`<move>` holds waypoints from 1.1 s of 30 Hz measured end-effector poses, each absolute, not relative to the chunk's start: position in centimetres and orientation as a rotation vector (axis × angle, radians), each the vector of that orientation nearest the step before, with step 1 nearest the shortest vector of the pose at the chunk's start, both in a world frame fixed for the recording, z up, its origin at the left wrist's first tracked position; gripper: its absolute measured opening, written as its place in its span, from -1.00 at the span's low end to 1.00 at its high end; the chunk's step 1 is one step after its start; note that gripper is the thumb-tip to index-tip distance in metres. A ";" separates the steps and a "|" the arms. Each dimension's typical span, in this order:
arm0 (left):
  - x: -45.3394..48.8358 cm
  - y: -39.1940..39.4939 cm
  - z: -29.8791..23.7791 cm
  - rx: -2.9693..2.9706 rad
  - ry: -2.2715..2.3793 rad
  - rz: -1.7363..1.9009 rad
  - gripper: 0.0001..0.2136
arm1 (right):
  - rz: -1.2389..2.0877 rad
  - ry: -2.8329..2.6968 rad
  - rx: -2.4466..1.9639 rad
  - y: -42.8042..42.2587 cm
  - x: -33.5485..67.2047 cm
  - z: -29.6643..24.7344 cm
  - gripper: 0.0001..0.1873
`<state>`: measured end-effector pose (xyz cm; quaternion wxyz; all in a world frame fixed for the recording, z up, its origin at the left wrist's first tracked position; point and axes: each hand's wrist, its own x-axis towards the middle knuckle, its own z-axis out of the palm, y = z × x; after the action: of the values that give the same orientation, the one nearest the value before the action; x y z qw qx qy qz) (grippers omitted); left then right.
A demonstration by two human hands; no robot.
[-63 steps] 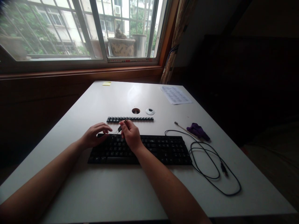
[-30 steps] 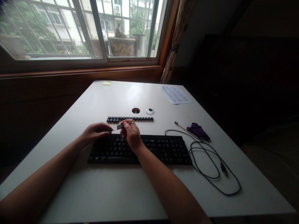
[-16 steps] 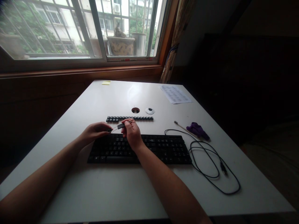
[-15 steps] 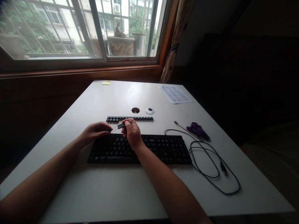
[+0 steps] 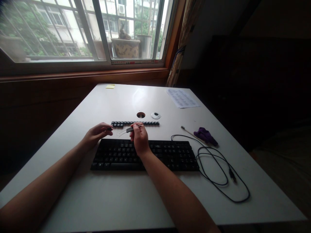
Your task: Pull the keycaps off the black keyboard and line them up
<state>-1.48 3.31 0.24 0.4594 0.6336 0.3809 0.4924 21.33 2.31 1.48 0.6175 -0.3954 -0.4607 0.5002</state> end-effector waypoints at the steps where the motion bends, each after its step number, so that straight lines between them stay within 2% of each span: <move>1: -1.5 3.3 0.2 1.568 0.938 1.217 -0.71 | 1.150 -1.061 -0.913 2.3 21.3 1.5 -0.79; 17: -1.3 3.5 0.0 1.482 0.880 1.302 -0.80 | 1.120 -1.084 -0.919 2.2 21.3 1.4 -0.80; 33: -1.4 3.6 -0.1 1.491 0.910 1.335 -0.76 | 1.121 -1.121 -0.904 2.1 21.4 1.4 -0.80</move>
<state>-1.38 3.57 -0.08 0.4541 0.6042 0.3687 0.5411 21.37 2.14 1.40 0.6119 -0.3919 -0.4858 0.4859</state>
